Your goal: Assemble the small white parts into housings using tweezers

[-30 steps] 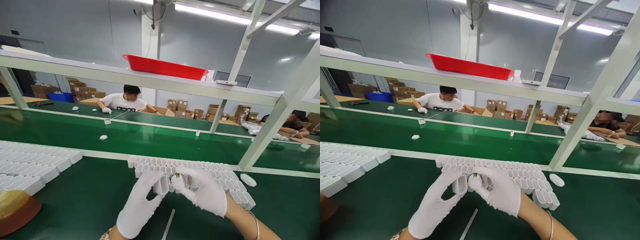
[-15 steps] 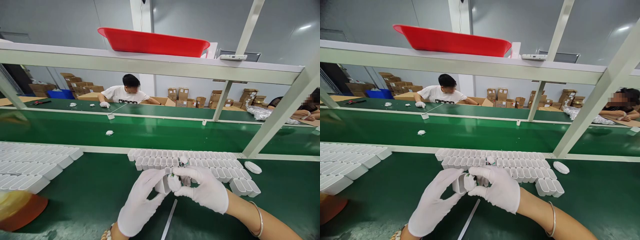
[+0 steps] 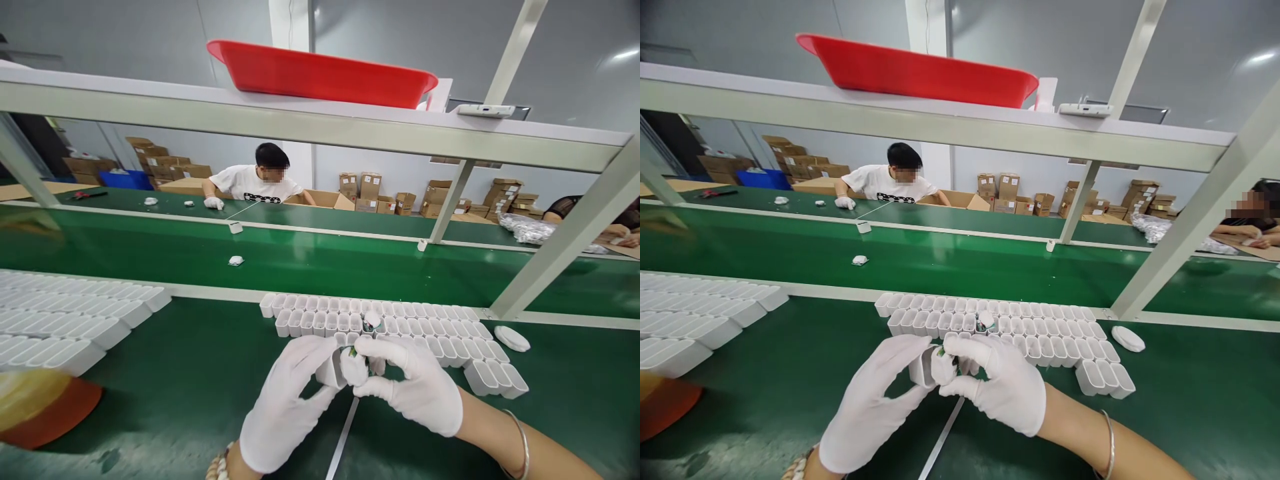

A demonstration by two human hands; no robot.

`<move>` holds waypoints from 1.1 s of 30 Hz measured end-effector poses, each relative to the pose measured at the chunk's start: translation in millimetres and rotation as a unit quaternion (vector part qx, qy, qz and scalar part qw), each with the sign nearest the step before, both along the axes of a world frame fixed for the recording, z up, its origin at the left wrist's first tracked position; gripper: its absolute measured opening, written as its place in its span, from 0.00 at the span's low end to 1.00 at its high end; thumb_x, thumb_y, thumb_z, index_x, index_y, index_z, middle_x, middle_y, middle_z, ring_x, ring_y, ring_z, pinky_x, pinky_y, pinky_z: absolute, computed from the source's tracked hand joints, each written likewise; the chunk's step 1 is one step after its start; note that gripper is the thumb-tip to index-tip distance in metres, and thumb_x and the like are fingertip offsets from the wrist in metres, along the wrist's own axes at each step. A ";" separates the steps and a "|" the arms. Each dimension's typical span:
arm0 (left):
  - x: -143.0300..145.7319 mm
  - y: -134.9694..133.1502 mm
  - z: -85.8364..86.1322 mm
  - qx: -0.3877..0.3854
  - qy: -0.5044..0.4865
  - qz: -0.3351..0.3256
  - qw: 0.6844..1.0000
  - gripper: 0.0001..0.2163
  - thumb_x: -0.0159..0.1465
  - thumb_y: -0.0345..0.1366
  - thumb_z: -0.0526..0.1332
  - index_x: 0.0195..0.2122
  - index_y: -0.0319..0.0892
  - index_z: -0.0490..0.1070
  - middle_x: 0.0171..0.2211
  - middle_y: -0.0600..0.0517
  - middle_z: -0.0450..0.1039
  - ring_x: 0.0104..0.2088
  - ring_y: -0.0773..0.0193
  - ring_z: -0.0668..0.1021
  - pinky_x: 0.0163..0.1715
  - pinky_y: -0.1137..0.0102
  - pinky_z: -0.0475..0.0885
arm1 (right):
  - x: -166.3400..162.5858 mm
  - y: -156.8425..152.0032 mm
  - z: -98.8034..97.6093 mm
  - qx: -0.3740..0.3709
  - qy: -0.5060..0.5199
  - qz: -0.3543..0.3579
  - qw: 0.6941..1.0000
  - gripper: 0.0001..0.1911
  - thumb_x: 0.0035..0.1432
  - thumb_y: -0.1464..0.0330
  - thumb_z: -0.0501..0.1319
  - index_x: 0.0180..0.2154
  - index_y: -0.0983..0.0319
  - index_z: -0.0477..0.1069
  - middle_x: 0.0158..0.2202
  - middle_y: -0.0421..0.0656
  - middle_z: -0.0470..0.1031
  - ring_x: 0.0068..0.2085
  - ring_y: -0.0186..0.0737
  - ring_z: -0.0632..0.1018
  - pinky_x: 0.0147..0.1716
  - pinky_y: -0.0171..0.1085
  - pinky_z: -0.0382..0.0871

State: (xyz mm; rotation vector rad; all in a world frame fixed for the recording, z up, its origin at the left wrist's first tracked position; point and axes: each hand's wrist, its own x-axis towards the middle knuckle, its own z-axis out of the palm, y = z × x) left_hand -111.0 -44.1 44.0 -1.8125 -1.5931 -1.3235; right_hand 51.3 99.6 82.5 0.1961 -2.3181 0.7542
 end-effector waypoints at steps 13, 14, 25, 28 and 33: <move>1.6 0.2 3.8 0.014 0.007 -0.014 1.000 0.20 0.62 0.23 0.60 0.55 0.40 0.65 0.45 0.48 0.73 0.48 0.64 0.73 0.49 0.70 0.71 | 3.9 -10.8 15.5 0.104 -0.032 -0.082 0.991 0.11 0.66 0.62 0.57 0.48 0.60 0.67 0.29 0.37 0.72 0.28 0.31 0.69 0.30 0.31 0.67; 1.3 0.3 3.5 0.012 0.006 -0.015 1.000 0.20 0.62 0.23 0.59 0.55 0.40 0.64 0.45 0.48 0.73 0.48 0.63 0.73 0.49 0.69 0.72 | 3.8 -10.1 15.8 0.109 -0.030 -0.079 0.990 0.12 0.66 0.62 0.57 0.47 0.60 0.67 0.28 0.37 0.72 0.27 0.31 0.69 0.30 0.31 0.67; 0.6 -1.4 0.4 -0.010 0.000 -0.016 1.000 0.20 0.62 0.25 0.61 0.55 0.42 0.64 0.44 0.48 0.74 0.46 0.63 0.75 0.47 0.68 0.73 | 6.0 -10.5 17.1 0.088 -0.101 -0.074 0.988 0.10 0.66 0.63 0.57 0.47 0.58 0.69 0.30 0.39 0.73 0.29 0.34 0.71 0.32 0.33 0.68; 1.6 -1.6 0.5 -0.014 -0.003 -0.020 1.000 0.19 0.63 0.25 0.61 0.55 0.42 0.64 0.44 0.48 0.74 0.46 0.62 0.75 0.48 0.67 0.73 | 4.5 -13.9 26.7 0.088 -0.139 -0.066 0.984 0.03 0.65 0.66 0.58 0.39 0.58 0.69 0.29 0.38 0.72 0.28 0.33 0.69 0.30 0.32 0.66; 1.8 -0.6 -3.4 -0.034 -0.013 -0.028 0.999 0.20 0.62 0.25 0.61 0.55 0.43 0.65 0.43 0.49 0.74 0.46 0.63 0.74 0.48 0.67 0.72 | -0.5 -10.3 22.3 0.089 -0.104 -0.020 0.990 0.08 0.67 0.63 0.56 0.36 0.59 0.67 0.28 0.38 0.71 0.27 0.32 0.69 0.30 0.32 0.66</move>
